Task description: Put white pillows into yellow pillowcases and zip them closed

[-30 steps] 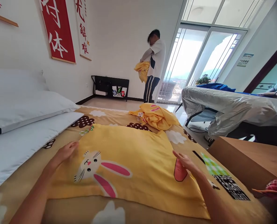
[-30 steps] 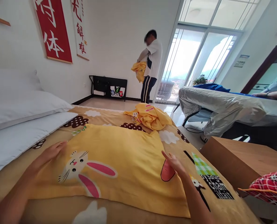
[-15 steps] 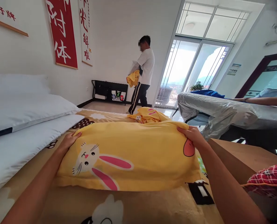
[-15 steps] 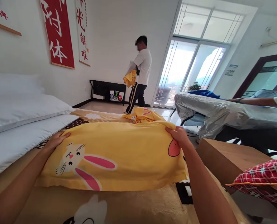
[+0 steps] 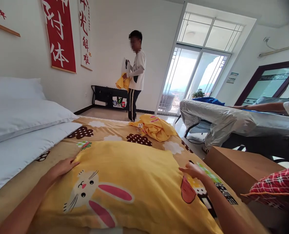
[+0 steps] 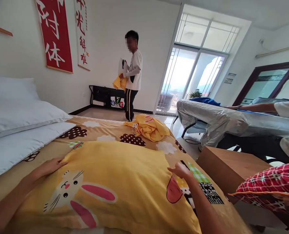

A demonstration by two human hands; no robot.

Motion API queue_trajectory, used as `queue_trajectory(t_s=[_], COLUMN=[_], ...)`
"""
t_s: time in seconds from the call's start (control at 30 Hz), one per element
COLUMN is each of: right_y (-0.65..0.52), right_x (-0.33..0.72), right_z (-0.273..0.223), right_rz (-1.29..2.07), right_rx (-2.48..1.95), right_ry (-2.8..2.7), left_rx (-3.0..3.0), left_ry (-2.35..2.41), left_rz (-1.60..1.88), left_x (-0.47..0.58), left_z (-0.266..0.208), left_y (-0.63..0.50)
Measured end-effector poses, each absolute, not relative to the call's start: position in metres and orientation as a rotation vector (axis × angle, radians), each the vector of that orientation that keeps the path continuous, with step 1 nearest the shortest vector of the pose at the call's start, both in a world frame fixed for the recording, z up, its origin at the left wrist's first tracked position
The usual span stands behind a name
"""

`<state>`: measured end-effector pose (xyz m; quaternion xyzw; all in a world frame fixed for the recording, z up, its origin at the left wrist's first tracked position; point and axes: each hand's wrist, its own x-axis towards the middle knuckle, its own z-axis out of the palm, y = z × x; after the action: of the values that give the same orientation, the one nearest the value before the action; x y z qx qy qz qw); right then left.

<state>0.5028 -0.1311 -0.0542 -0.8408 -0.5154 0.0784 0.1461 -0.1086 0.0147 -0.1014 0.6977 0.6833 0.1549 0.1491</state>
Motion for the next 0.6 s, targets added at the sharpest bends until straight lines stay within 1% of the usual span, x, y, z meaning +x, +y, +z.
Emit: queue_trajectory(t_s=[0.03,0.07,0.1,0.17,0.23,0.3,0.37,0.47,0.53,0.6], right_y=[-0.130,-0.127,-0.125,-0.119,-0.114,-0.111,-0.110,-0.115,-0.121,-0.128], right_x=[0.498,0.491,0.482,0.460,0.435,0.413,0.402,0.409,0.426,0.443], right_z=[-0.056,-0.057,-0.057,-0.062,-0.077,-0.099,-0.121,-0.137,-0.137,-0.133], right_rz=[0.215,0.194,0.167,0.091,0.054,0.097,0.170,0.156,0.029,-0.047], right_rx=[-2.420,-2.398,-2.347,-2.184,-2.068,-2.086,-2.166,-2.204,-2.333,-2.480], right_ry=[-1.518,-1.556,-1.614,-1.771,-1.914,-1.996,-2.025,-2.038,-1.851,-1.531], left_rx=[2.037,2.081,2.147,2.320,2.471,2.548,2.559,2.532,2.514,2.498], left_ry=[2.015,2.046,2.041,1.871,1.637,1.525,1.511,1.504,1.485,1.477], left_rz=[0.406,0.440,0.547,0.778,0.889,0.780,0.566,0.396,0.401,0.424], left_x=[-0.108,-0.106,-0.101,-0.084,-0.060,-0.039,-0.027,-0.029,-0.036,-0.041], left_z=[-0.102,-0.098,-0.092,-0.078,-0.075,-0.089,-0.114,-0.148,-0.158,-0.158], left_y=[0.015,0.014,0.012,0.006,0.000,-0.005,-0.006,-0.003,0.002,0.006])
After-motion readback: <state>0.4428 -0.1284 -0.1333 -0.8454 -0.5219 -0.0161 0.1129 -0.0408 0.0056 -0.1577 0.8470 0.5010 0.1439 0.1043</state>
